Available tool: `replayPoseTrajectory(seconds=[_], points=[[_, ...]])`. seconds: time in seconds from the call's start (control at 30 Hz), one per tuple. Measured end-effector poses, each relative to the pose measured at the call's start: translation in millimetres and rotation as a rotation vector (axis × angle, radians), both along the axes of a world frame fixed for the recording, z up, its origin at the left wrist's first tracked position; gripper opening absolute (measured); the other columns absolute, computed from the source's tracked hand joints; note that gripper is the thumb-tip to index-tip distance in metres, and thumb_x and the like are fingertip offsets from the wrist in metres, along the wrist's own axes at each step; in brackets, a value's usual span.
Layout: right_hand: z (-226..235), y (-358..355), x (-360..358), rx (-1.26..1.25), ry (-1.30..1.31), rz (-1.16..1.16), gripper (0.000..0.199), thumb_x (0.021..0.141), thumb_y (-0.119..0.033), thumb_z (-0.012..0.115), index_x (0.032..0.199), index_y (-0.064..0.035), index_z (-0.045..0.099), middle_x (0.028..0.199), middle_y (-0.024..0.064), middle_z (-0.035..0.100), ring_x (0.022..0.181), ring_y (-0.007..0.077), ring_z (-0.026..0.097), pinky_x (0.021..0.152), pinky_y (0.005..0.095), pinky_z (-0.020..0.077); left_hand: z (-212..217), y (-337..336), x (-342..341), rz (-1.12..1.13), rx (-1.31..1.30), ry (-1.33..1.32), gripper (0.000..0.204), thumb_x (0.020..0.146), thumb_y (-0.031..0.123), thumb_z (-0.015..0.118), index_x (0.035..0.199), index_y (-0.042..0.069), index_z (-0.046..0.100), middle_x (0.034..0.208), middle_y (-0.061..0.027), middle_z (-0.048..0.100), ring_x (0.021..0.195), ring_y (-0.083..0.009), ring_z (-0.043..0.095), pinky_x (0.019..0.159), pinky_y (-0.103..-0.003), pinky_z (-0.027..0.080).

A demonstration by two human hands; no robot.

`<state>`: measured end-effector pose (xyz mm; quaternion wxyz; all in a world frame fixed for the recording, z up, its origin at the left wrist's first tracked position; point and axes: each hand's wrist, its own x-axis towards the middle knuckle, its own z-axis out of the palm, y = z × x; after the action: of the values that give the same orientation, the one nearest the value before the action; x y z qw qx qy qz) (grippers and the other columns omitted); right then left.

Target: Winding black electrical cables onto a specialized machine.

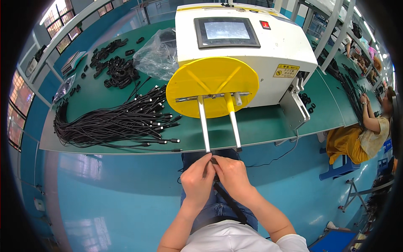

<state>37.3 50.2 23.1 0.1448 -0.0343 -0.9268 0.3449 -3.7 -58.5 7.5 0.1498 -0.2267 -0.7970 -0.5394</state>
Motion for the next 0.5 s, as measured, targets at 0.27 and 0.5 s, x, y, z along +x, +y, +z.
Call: replayPoseTrajectory(seconds=[0.27,0.5], points=[[2.6,10.0,0.6,-0.107,0.102,0.030,0.028,0.082,-0.005,0.061,0.109,0.0029,0.059,0.082,0.0152,0.064,0.071,0.0260,0.063,0.058,0.0336,0.0499,2.9,-9.5,-8.6,-0.112,0.337,-0.465,0.024,0.087,-0.004,0.051,0.108,-0.002,0.061,0.094,-0.0089,0.066,0.076,-0.0148,0.065,0.065,-0.024,0.053],[2.8,13.4,7.1,-1.192,-0.293,0.082,0.037,0.080,0.002,0.060,0.116,0.0028,0.056,0.096,0.0088,0.064,0.081,0.0139,0.062,0.061,0.0256,0.0517,-3.4,-20.3,-19.6,-0.227,0.552,-0.606,0.036,0.092,-0.004,0.039,0.127,-0.005,0.044,0.109,-0.0147,0.061,0.094,-0.0208,0.064,0.078,-0.029,0.054]])
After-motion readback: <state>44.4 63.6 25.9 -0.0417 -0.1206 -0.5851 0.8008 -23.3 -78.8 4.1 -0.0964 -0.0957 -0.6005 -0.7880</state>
